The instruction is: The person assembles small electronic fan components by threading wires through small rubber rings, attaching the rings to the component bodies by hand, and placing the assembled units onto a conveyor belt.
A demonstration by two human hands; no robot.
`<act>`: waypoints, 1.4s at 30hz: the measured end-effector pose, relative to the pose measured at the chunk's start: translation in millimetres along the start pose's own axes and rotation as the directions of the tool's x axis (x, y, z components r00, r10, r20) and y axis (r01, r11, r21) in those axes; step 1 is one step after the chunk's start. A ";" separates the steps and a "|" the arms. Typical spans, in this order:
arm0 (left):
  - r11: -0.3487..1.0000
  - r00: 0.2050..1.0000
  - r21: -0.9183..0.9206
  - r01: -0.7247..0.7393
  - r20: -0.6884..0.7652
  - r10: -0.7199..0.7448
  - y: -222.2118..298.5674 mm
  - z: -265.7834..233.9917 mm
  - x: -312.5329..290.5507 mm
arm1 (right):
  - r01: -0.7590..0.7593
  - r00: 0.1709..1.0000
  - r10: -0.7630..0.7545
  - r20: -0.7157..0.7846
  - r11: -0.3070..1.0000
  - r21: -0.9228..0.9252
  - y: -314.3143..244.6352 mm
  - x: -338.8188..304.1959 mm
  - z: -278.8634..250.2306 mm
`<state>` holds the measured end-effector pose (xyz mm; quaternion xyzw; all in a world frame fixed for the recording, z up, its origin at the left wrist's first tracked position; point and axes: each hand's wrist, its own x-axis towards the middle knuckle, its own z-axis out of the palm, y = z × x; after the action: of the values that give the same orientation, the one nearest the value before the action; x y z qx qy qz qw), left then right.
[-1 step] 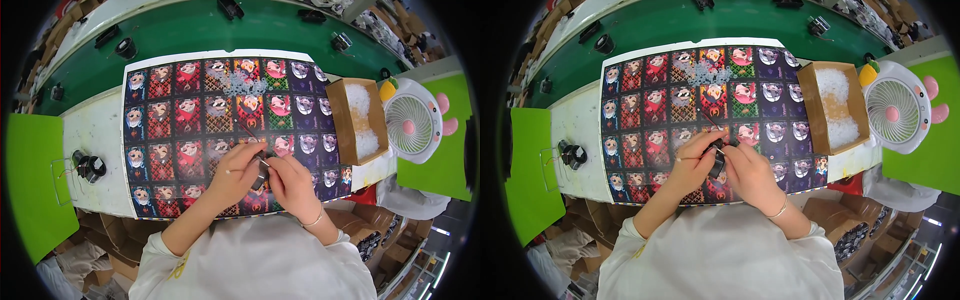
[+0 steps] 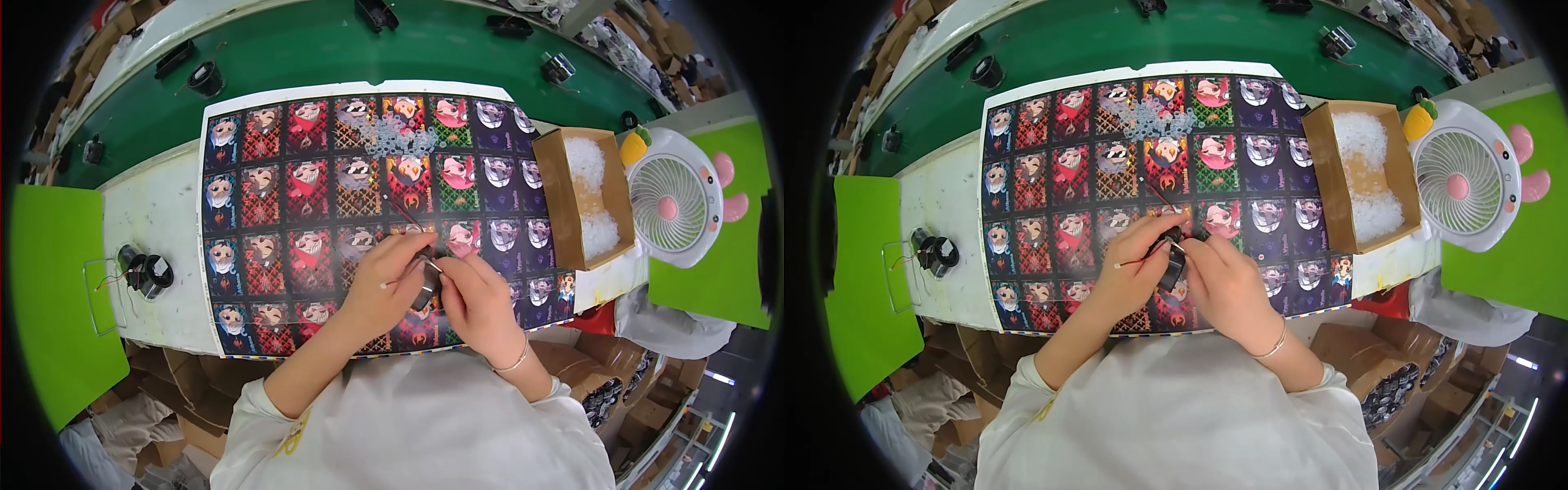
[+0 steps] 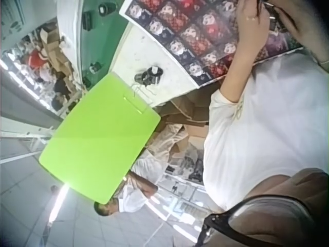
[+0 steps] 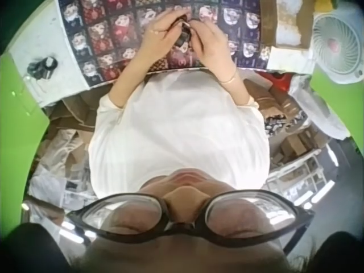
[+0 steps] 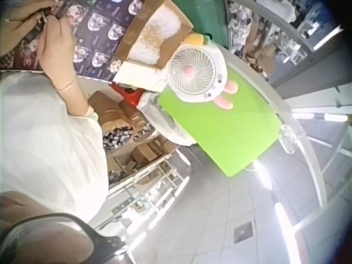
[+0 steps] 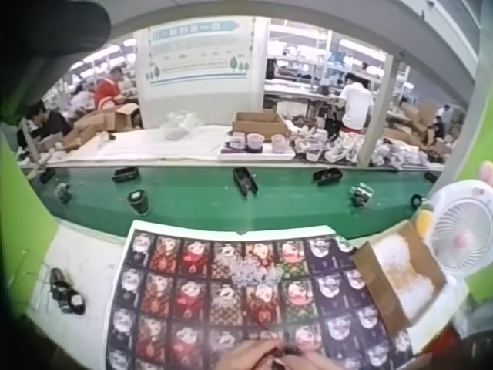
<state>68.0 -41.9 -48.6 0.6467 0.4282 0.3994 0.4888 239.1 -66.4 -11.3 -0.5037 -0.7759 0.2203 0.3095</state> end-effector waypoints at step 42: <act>0.998 0.998 0.066 -0.013 -0.064 0.017 -1.0 5.6 0.4 | -0.262 0.955 0.259 -0.145 0.965 0.001 -31.6 -4.4 12.5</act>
<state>73.1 -43.0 -50.7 0.6522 0.4517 0.4095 0.4503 211.3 -83.3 -0.6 -0.6190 -0.6804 0.2149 0.3283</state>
